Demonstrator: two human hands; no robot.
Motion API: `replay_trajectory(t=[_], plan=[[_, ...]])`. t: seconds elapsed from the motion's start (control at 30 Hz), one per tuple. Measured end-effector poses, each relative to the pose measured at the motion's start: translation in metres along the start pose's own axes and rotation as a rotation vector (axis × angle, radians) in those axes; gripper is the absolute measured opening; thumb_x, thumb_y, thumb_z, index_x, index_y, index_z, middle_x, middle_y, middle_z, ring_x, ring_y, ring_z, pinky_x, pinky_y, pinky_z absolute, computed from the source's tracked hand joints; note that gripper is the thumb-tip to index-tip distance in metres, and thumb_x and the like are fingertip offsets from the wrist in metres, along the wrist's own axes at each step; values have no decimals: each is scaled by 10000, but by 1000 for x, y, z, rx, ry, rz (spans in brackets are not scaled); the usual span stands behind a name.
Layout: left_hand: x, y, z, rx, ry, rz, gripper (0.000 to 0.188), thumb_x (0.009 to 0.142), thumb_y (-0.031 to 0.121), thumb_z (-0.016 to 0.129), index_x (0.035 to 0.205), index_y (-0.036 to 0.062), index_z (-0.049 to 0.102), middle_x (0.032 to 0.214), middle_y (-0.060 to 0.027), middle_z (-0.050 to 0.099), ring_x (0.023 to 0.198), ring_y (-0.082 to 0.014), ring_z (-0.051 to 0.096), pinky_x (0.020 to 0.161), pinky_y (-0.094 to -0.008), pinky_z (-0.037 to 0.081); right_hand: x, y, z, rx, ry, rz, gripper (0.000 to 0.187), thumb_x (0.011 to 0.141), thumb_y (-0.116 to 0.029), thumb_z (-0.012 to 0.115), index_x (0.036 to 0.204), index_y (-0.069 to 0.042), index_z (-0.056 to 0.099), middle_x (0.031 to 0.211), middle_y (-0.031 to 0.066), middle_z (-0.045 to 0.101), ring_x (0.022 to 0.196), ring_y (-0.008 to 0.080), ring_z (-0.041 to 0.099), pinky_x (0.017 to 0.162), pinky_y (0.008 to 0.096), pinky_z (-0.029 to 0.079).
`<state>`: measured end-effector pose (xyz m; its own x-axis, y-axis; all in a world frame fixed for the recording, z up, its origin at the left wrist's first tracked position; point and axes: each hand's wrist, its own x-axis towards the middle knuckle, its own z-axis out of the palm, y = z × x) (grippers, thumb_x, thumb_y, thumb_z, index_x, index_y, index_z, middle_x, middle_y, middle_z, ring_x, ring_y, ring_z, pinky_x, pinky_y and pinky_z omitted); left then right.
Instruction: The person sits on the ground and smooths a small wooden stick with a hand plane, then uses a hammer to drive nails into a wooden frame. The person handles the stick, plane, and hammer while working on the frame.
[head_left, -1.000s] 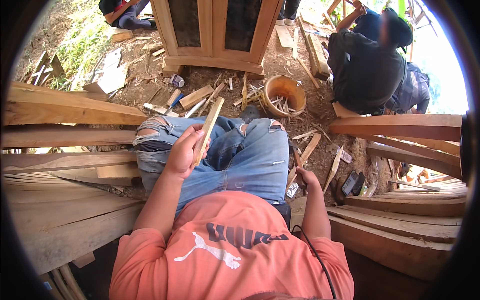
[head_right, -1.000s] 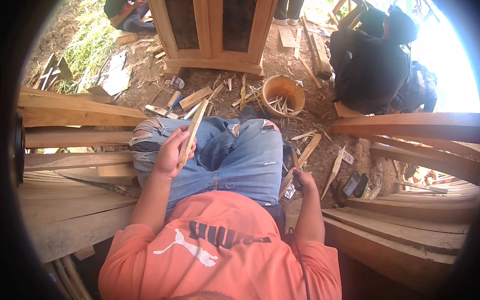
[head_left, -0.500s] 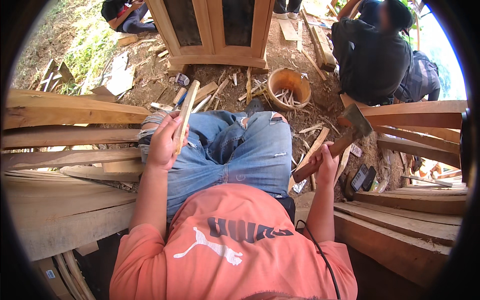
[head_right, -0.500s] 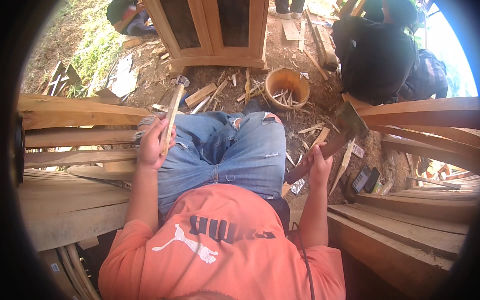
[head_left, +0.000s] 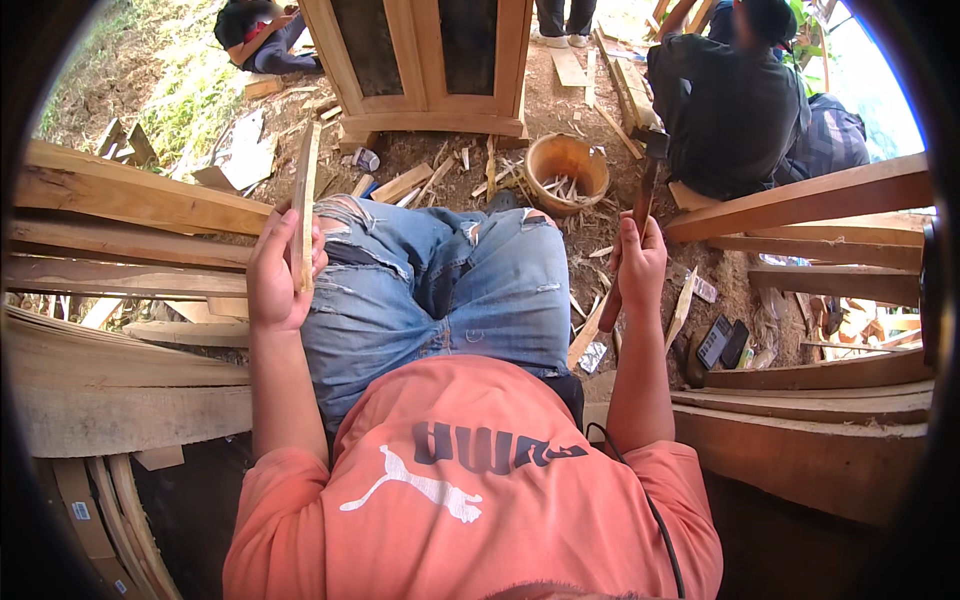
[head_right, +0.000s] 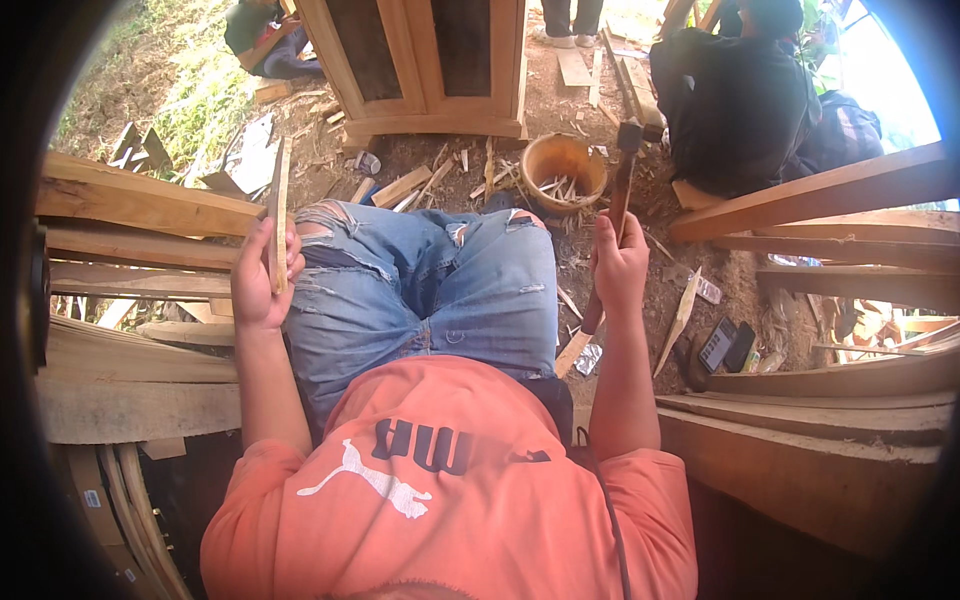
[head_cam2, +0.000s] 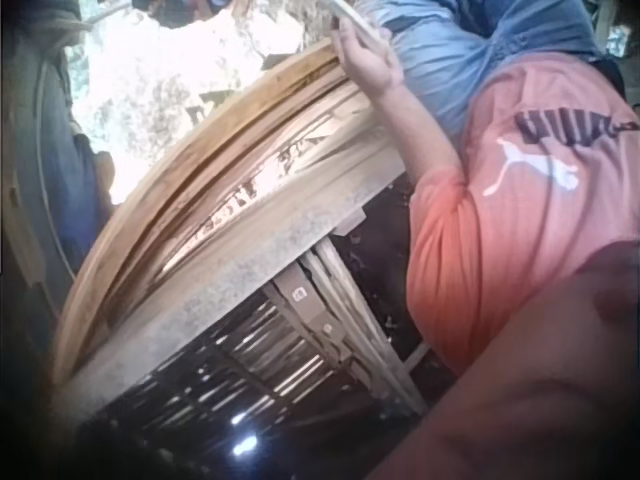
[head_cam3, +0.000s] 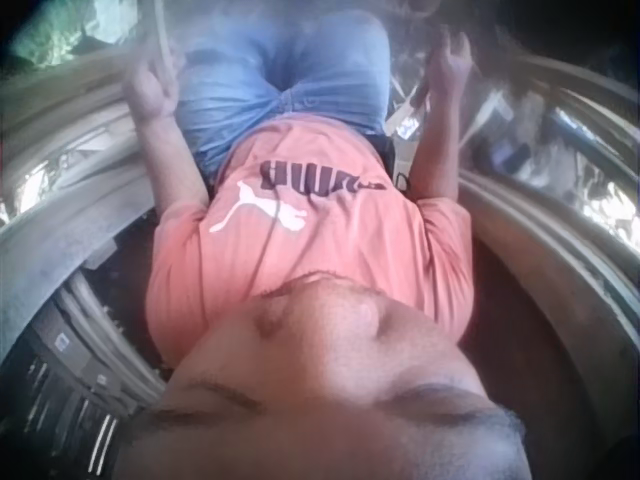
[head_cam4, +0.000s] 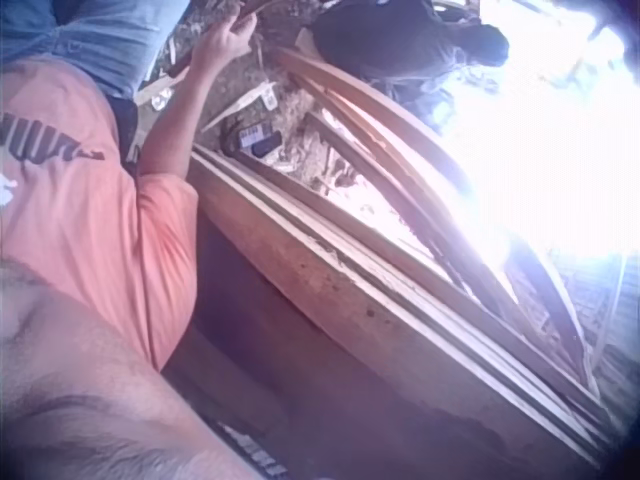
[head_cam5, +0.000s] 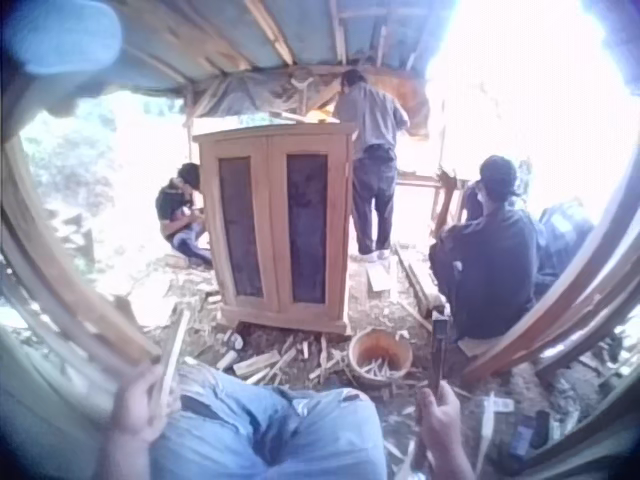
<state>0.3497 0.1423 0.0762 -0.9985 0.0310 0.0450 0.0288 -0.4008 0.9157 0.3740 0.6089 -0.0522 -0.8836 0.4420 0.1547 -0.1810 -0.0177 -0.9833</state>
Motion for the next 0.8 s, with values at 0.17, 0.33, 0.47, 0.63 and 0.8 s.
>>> replay_trajectory(t=[0.17, 0.33, 0.47, 0.63, 0.8], plan=[[3, 9, 6, 10, -48, 11, 373, 1136, 265, 576, 1411, 14, 577, 961, -69, 634, 728, -112, 559, 604, -258, 441, -2, -20, 7, -23, -40, 2, 280, 1122, -300, 694, 1206, -34, 661, 729, -51, 575, 572, 32, 511, 516, 228, 398], [12, 10, 18, 28, -95, 27, 416, 1134, 277, 575, 1448, 4, 559, 964, -67, 631, 736, -118, 561, 612, -256, 441, -8, -24, 10, -3, -77, -16, 279, 1143, -325, 650, 1191, -50, 651, 752, -35, 562, 562, 50, 498, 499, 233, 403], [35, 36, 46, 94, -227, 93, 441, 1147, 296, 550, 1459, -15, 541, 971, -70, 629, 752, -116, 552, 625, -254, 429, 14, -37, 2, -78, -75, -115, 269, 1148, -317, 638, 1177, -51, 649, 757, -33, 557, 563, 55, 496, 498, 233, 400], [43, 81, 72, 48, -380, 117, 442, 1143, 290, 559, 1455, -24, 539, 1001, -89, 635, 774, -123, 548, 638, -266, 438, 61, -112, 38, 42, -98, -190, 243, 1126, -303, 678, 1076, -71, 625, 713, -32, 549, 545, 48, 483, 490, 236, 391], [38, 54, 43, -104, -302, 58, 403, 1127, 283, 603, 1409, -1, 555, 1001, -93, 635, 816, -133, 571, 649, -257, 461, 56, -126, 76, 27, -217, -48, 252, 1133, -298, 651, 1173, -49, 647, 746, 2, 564, 540, 83, 513, 499, 250, 405]])
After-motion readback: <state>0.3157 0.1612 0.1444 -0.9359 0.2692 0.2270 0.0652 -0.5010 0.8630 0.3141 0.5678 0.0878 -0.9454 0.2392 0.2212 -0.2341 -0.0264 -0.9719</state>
